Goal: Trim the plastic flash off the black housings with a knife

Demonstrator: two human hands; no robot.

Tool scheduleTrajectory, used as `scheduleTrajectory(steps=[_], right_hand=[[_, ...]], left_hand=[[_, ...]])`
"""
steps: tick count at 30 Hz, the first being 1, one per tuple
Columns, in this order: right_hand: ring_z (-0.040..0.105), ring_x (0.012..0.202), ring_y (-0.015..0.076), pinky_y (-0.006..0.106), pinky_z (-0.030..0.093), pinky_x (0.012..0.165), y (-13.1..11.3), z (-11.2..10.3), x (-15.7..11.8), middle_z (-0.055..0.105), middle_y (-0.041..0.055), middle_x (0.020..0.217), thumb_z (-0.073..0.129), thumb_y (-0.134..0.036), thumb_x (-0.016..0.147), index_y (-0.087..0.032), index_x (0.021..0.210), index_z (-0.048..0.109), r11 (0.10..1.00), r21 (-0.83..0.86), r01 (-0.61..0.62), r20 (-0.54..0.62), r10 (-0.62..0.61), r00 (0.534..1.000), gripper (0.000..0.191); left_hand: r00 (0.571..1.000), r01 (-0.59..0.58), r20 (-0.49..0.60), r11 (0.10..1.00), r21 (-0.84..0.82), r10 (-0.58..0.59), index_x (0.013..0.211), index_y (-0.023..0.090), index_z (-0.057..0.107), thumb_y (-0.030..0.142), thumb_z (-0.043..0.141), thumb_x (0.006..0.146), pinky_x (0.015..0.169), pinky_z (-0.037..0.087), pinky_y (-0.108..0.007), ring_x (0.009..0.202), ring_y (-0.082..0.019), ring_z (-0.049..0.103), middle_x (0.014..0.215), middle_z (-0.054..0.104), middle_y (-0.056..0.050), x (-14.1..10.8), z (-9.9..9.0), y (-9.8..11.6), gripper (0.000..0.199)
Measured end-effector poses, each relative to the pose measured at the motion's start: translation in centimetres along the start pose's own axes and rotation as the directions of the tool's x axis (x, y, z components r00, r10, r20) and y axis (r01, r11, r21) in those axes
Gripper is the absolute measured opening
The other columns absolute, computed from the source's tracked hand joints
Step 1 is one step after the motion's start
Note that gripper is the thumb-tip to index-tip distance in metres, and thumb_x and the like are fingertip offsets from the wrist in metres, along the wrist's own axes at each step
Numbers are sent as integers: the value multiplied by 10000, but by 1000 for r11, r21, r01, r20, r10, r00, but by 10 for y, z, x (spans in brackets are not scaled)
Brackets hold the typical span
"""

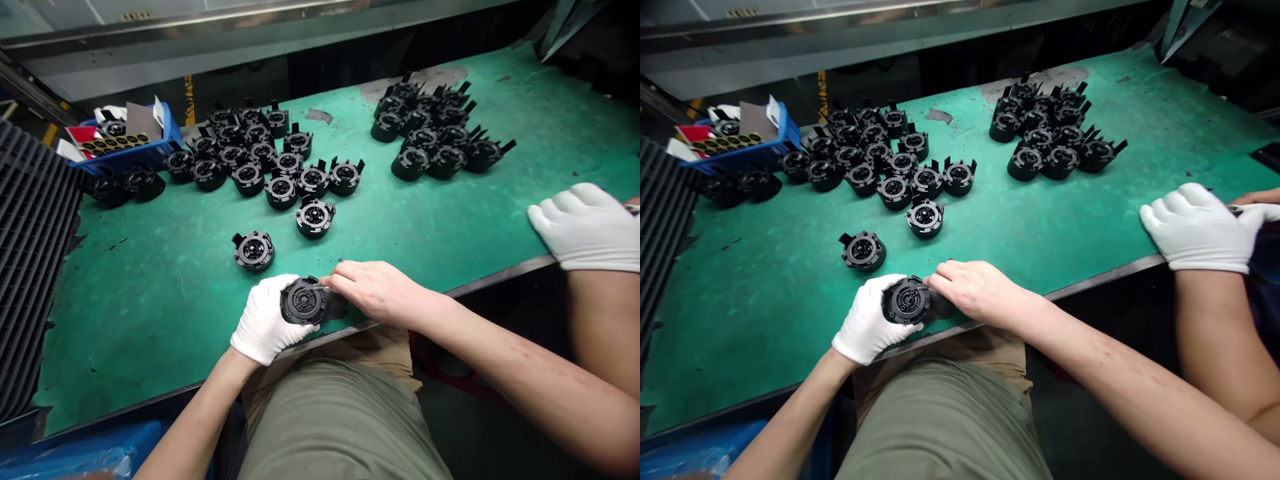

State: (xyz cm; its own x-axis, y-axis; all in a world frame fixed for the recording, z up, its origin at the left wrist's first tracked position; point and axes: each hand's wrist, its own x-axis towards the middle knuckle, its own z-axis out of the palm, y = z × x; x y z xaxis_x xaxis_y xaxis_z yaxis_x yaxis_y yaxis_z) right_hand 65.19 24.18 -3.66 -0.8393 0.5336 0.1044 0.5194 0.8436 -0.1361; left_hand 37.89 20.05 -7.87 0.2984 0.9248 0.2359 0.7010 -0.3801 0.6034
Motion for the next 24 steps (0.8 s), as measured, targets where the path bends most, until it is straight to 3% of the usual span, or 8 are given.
scheduleTrajectory(steps=[3, 8, 11, 14, 16, 18, 20, 24], right_hand=[[625, 884, 211, 314, 463, 708, -8, 2, -11, 661, 79, 1057, 461, -152, 1105, -164, 1348, 572, 994, 66, -83, -104, 90, 990, 267], [675, 996, 219, 330, 527, 839, 3, -7, -24, 696, 101, 1156, 538, -191, 1091, -163, 1344, 568, 962, 223, -160, -214, 208, 954, 257], [683, 939, 218, 331, 522, 792, 24, -12, -15, 706, 92, 1110, 535, -231, 1101, -175, 1301, 594, 968, 176, -177, -205, 212, 955, 216], [680, 910, 220, 325, 508, 734, 39, -12, -3, 707, 90, 1074, 501, -257, 1115, -175, 1282, 603, 984, 148, -99, -144, 120, 982, 212], [684, 919, 217, 315, 509, 730, 42, -10, 3, 709, 87, 1069, 490, -258, 1119, -171, 1279, 605, 984, 168, -52, -89, 67, 994, 215], [687, 911, 212, 309, 513, 733, 40, -8, 7, 711, 86, 1052, 484, -260, 1123, -163, 1269, 611, 984, 172, -36, -54, 46, 997, 217], [689, 906, 212, 308, 513, 735, 37, -4, 9, 712, 90, 1036, 482, -263, 1126, -153, 1262, 618, 986, 164, -44, -41, 51, 998, 222], [670, 890, 209, 309, 480, 714, 36, 1, 15, 699, 77, 993, 466, -249, 1132, -151, 1253, 623, 994, 109, 7, -22, -5, 1000, 221]], left_hand=[[999, 27, 30, 999, -47, -26, 1286, 223, 631, 428, 987, 602, 993, 630, -527, 1129, -374, 743, 1218, 740, -123, 4, -3, 2, 797], [985, 145, -90, 987, -67, -151, 1435, 162, 497, 571, 1015, 439, 1097, 568, -610, 1276, -432, 650, 1373, 611, -196, 5, 12, 13, 1195], [975, 157, -149, 985, -66, -165, 1445, 155, 472, 512, 961, 586, 1106, 566, -607, 1273, -420, 658, 1358, 619, -198, 6, 16, 19, 1051], [999, -1, 36, 996, -88, 5, 1521, 154, 430, 304, 829, 730, 1198, 514, -581, 1380, -407, 615, 1471, 601, -208, 14, 0, 13, 898], [978, -60, 192, 991, -118, 82, 1602, 165, 358, 199, 762, 747, 1264, 456, -570, 1484, -398, 531, 1595, 517, -205, 19, -14, 6, 946], [964, -46, 252, 990, -131, 79, 1665, 173, 251, 168, 744, 759, 1303, 400, -578, 1569, -400, 422, 1698, 389, -206, 21, -23, 1, 1032], [975, -4, 218, 991, -130, 32, 1678, 172, 211, 256, 817, 769, 1298, 400, -599, 1574, -416, 408, 1708, 364, -222, 21, -21, -2, 1095], [993, 6, 117, 994, -108, 7, 1618, 194, 332, 556, 927, 739, 1218, 501, -575, 1422, -407, 594, 1560, 565, -210, 21, -5, -7, 1121]])
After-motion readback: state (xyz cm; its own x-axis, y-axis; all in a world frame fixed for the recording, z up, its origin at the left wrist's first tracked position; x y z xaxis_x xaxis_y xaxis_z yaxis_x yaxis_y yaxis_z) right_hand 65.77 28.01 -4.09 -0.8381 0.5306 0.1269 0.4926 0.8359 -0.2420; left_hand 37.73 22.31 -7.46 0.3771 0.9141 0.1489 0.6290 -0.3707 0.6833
